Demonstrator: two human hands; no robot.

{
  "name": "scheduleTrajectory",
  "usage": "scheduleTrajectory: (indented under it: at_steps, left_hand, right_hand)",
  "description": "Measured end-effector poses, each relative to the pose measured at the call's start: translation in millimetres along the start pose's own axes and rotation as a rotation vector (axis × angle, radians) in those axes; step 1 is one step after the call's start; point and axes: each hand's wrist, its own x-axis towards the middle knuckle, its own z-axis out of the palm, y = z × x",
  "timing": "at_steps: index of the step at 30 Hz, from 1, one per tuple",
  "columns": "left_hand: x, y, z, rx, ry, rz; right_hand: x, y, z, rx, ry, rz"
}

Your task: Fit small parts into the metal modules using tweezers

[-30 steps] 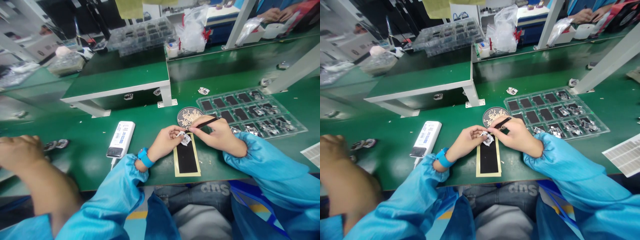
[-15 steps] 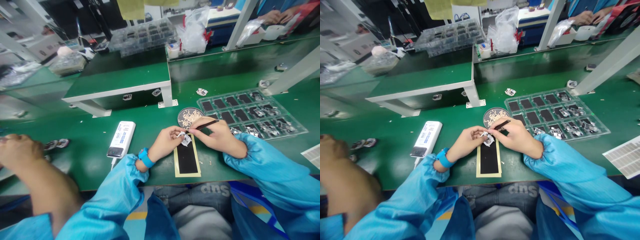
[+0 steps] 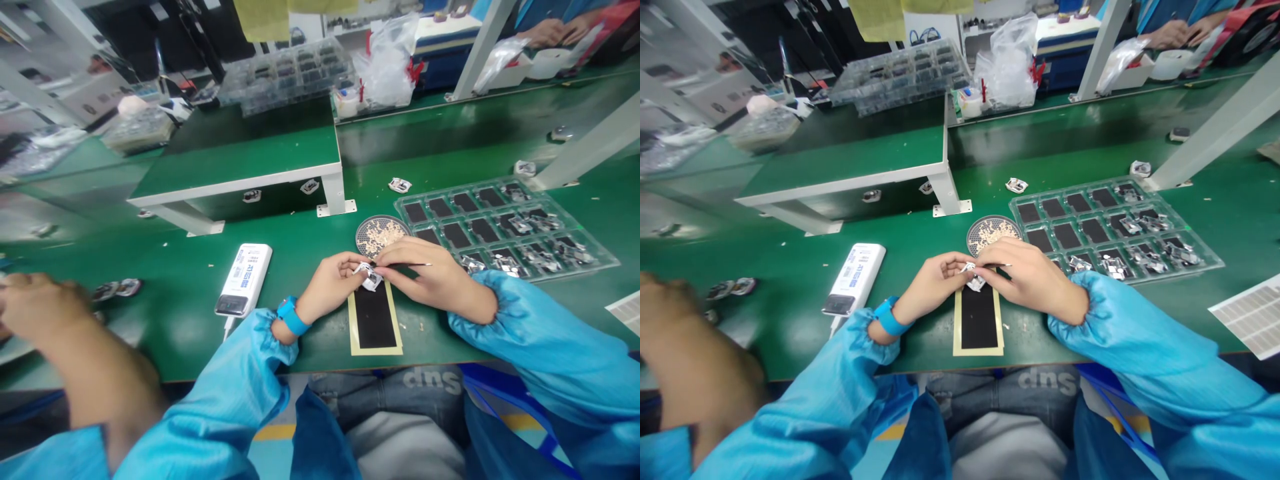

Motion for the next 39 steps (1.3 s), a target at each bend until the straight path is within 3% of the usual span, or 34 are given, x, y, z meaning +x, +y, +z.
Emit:
scheduleTrajectory:
  at_steps: [8, 21, 30, 36, 39]
  left_hand:
    - [1, -1, -1.2, -0.058, 0.033, -0.058]
    - [-2, 6, -1.0, -0.1, 0.039, -0.077]
    - [-7, 17, 3.2, -0.318, -0.113, -0.211]
    - [-6, 16, 2.3, -0.291, -0.051, -0.163]
    - [-6, 13, 1.7, -0.223, -0.002, -0.129]
  right_hand:
    - [1, 0, -11, 0.135, 0.104, 0.132]
    - [1, 5, -14, 0.243, 0.026, 0.185]
    - [-1, 7, -4, 0.323, 0.385, 0.386]
    - [6, 1, 14, 0.579, 0.522, 0.666]
    - [14, 11, 6, 0.71, 0.57, 0.732]
